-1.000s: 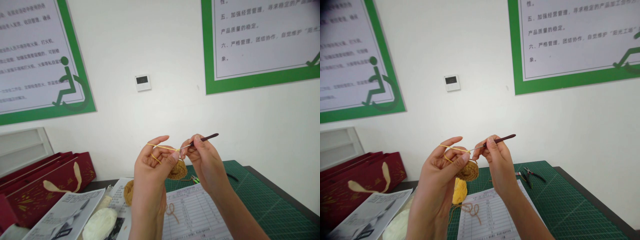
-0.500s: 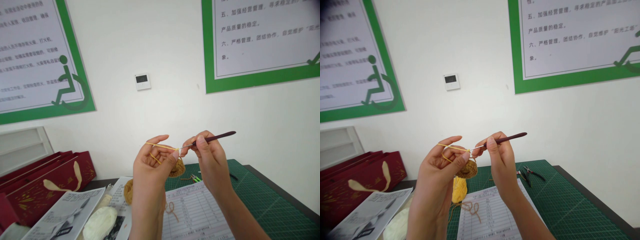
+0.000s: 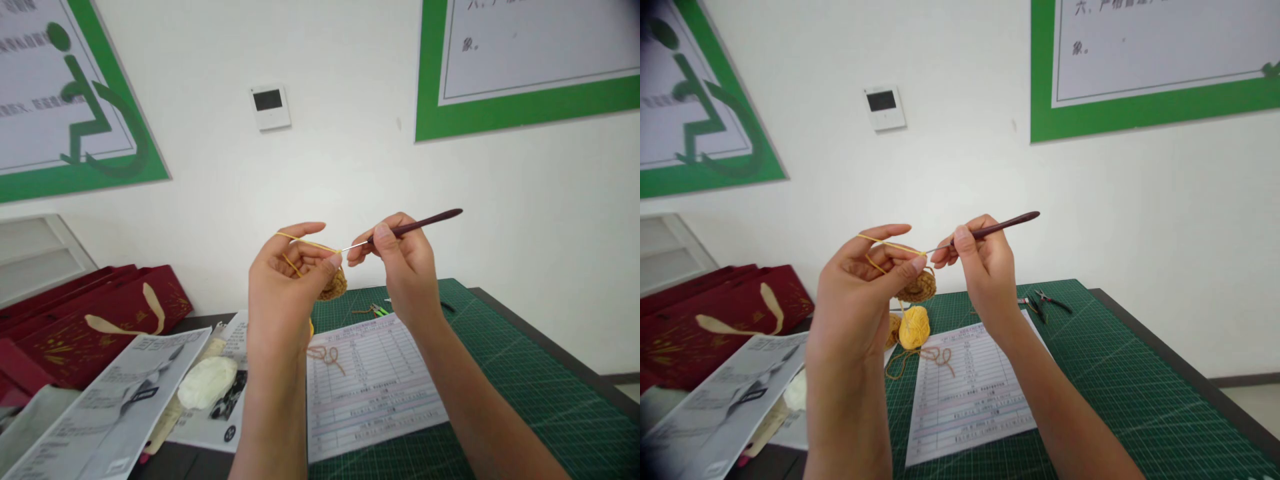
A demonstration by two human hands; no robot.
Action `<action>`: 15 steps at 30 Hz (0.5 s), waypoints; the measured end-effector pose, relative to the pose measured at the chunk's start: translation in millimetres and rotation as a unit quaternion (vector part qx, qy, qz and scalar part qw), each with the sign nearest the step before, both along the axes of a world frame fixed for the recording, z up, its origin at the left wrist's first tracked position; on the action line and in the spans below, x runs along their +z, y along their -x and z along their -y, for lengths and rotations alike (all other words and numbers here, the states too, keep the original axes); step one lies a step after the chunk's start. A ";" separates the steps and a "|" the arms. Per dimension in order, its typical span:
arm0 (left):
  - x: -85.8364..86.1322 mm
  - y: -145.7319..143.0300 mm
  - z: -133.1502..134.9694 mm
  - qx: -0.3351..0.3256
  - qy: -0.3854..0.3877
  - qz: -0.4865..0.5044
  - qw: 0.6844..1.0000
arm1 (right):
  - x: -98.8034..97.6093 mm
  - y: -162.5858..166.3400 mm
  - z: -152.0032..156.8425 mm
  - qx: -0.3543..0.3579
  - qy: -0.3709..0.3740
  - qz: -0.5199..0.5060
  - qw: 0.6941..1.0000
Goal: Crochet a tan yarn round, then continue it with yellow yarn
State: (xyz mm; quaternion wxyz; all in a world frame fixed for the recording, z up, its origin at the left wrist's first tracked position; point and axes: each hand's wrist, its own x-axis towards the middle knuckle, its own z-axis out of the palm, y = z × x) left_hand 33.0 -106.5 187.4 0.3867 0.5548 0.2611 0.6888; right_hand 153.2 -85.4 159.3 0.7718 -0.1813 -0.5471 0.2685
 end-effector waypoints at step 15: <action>-1.1 1.0 -4.3 -0.012 -0.003 -0.008 1.000 | -5.3 -1.4 -13.8 0.156 0.069 0.000 0.985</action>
